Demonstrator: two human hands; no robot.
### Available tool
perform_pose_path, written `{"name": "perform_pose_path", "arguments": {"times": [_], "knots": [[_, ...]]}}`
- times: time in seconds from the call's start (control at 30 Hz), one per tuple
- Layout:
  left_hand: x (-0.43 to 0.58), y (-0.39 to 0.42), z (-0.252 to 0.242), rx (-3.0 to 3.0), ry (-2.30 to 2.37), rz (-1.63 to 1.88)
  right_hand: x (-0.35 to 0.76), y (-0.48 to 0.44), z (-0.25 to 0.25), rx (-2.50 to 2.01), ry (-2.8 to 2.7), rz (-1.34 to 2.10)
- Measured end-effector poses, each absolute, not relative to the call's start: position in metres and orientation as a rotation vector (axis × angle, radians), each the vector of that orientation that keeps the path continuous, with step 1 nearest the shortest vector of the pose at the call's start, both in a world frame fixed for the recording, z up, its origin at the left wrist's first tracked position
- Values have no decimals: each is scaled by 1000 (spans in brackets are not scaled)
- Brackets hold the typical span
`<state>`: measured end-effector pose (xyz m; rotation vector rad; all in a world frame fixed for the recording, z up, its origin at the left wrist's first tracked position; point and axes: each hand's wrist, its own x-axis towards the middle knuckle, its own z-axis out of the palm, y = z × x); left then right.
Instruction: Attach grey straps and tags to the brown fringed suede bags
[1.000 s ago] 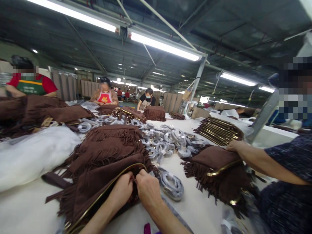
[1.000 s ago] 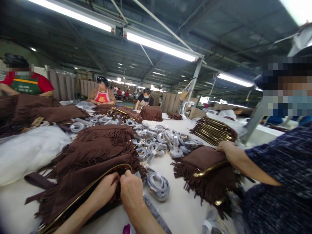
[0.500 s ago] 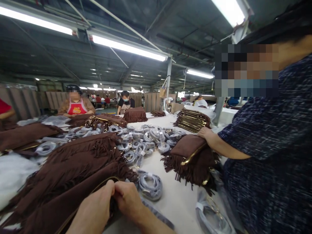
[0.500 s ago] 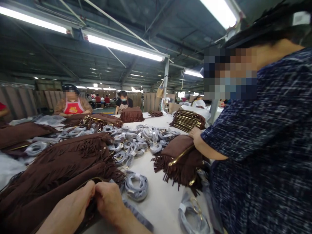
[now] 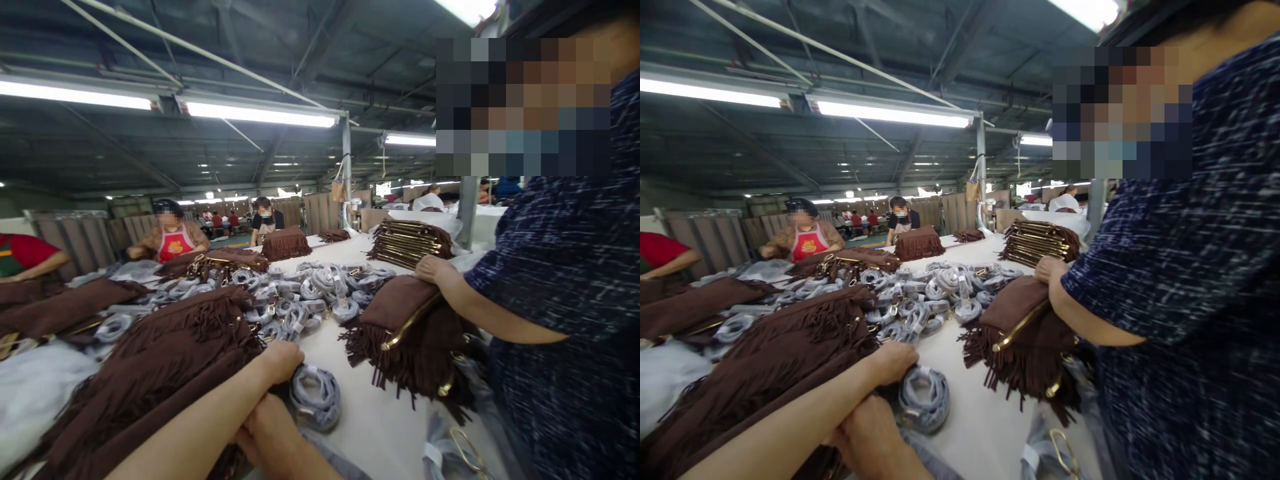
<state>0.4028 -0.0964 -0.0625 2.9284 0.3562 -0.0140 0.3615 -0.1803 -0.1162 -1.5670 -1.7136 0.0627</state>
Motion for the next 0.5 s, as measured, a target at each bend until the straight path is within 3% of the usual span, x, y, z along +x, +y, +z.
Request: {"name": "perform_pose_path", "arguments": {"times": [0.27, 0.37, 0.5], "knots": [[322, -11, -6, 2183, 872, 606, 359, -181, -117, -1529, -1585, 214], [261, 0, 1, 1895, 985, 658, 357, -181, -116, -1550, -1541, 231], [197, -14, -28, 1617, 1083, 531, 354, -182, -112, -1525, -1544, 281]]}}
